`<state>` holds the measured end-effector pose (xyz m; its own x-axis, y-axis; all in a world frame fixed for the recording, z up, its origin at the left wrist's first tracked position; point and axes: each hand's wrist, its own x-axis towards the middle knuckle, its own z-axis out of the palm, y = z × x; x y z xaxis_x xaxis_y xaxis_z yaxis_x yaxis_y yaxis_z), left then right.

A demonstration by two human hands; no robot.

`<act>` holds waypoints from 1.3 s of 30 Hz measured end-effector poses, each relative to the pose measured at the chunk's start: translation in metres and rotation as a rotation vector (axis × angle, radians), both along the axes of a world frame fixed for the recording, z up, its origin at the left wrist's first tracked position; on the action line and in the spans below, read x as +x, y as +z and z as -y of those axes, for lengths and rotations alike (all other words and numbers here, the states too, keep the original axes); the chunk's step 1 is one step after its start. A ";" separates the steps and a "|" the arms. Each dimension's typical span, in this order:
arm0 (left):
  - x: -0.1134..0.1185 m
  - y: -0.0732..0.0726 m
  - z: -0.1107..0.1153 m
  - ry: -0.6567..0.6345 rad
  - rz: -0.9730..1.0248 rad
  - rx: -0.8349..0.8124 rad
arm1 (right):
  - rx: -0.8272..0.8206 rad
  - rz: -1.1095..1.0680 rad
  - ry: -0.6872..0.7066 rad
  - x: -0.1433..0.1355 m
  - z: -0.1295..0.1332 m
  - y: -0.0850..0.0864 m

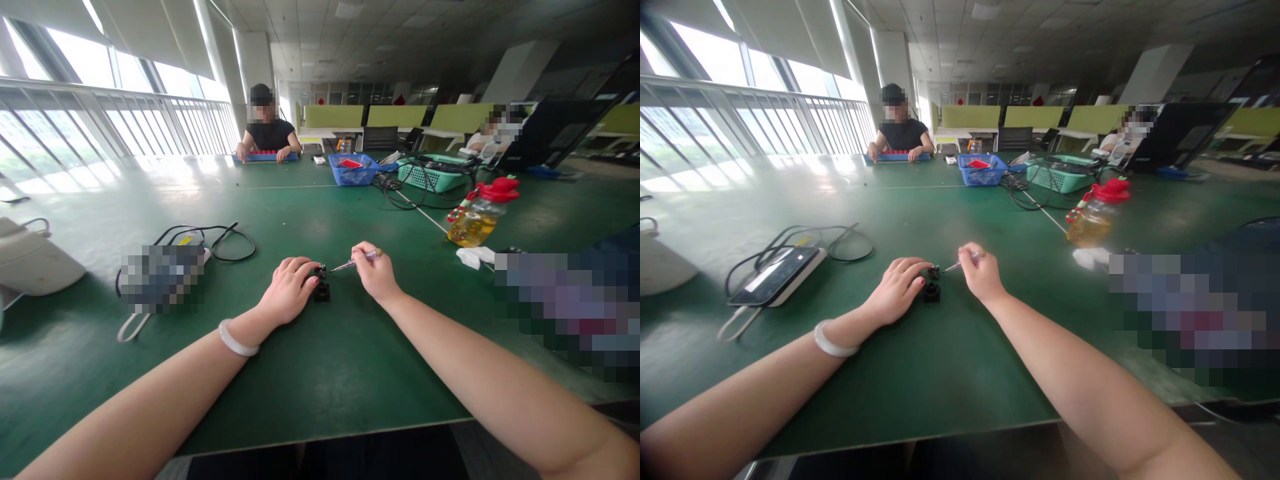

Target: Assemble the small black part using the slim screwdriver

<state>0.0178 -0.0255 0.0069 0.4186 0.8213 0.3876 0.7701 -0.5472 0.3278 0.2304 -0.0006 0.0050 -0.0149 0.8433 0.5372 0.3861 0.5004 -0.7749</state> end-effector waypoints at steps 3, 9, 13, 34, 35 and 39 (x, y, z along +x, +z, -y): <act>-0.001 -0.006 -0.003 0.019 -0.023 -0.030 | 0.031 0.011 0.021 0.000 -0.003 -0.002; -0.003 -0.011 -0.008 0.005 -0.051 -0.115 | -0.031 -0.111 0.089 -0.003 -0.022 -0.014; -0.003 -0.011 -0.008 -0.007 -0.103 -0.179 | -0.036 -0.126 0.091 -0.006 -0.031 -0.017; -0.007 -0.011 -0.009 -0.100 -0.113 -0.210 | -0.029 -0.088 0.088 -0.008 -0.036 -0.018; -0.007 -0.011 -0.009 -0.101 -0.109 -0.215 | -0.030 -0.085 0.087 -0.008 -0.036 -0.018; -0.008 -0.010 -0.009 -0.095 -0.100 -0.217 | -0.035 -0.077 0.077 -0.009 -0.038 -0.018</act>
